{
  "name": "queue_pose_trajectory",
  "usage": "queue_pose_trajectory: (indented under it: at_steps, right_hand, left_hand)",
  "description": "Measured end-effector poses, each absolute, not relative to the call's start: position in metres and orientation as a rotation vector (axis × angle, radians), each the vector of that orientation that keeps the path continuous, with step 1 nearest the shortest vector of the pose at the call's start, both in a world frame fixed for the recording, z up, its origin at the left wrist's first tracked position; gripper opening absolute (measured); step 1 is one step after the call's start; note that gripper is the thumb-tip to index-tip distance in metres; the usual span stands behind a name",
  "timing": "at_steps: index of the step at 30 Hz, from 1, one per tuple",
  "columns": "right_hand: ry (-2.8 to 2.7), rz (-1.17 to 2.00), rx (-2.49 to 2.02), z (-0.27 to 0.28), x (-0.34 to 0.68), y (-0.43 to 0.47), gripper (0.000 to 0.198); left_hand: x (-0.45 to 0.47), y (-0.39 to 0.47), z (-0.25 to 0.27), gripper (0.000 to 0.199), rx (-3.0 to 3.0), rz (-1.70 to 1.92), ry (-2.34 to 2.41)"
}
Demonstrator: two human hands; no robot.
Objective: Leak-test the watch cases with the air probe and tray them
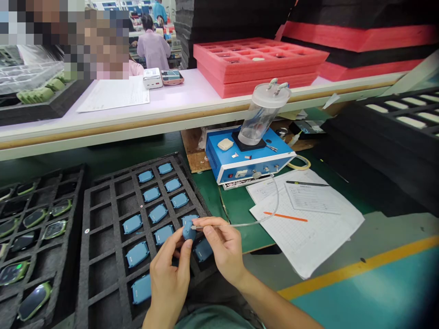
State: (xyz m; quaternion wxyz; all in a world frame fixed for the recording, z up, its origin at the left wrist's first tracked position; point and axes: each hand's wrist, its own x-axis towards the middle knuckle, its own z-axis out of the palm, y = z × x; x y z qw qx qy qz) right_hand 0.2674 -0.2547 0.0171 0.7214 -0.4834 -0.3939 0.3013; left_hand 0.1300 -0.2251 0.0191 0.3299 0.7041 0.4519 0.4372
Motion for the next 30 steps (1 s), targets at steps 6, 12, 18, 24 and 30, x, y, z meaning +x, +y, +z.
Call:
queue_pose_trajectory:
  at_steps: [6,12,18,24,30]
  right_hand:
    - [-0.871,0.679,-1.093,0.018,0.268,-0.255,0.018]
    - [-0.876,0.656,-1.083,0.018,0.268,-0.254,0.016]
    - [-0.889,0.654,-1.088,0.013,0.267,-0.257,0.015]
    - [-0.903,0.638,-1.143,0.008,0.266,-0.261,0.016]
    - [-0.889,0.631,-1.154,0.012,0.265,-0.259,0.017]
  left_hand:
    - [0.130,-0.225,0.020,0.026,1.831,1.127,1.204]
    - [0.131,-0.225,0.021,0.025,1.824,1.137,1.185]
    - [0.131,-0.227,0.017,0.022,1.823,1.190,1.174]
    - [0.128,-0.231,0.019,0.023,1.815,1.135,1.163]
    - [0.125,-0.232,0.016,0.028,1.808,1.069,1.171]
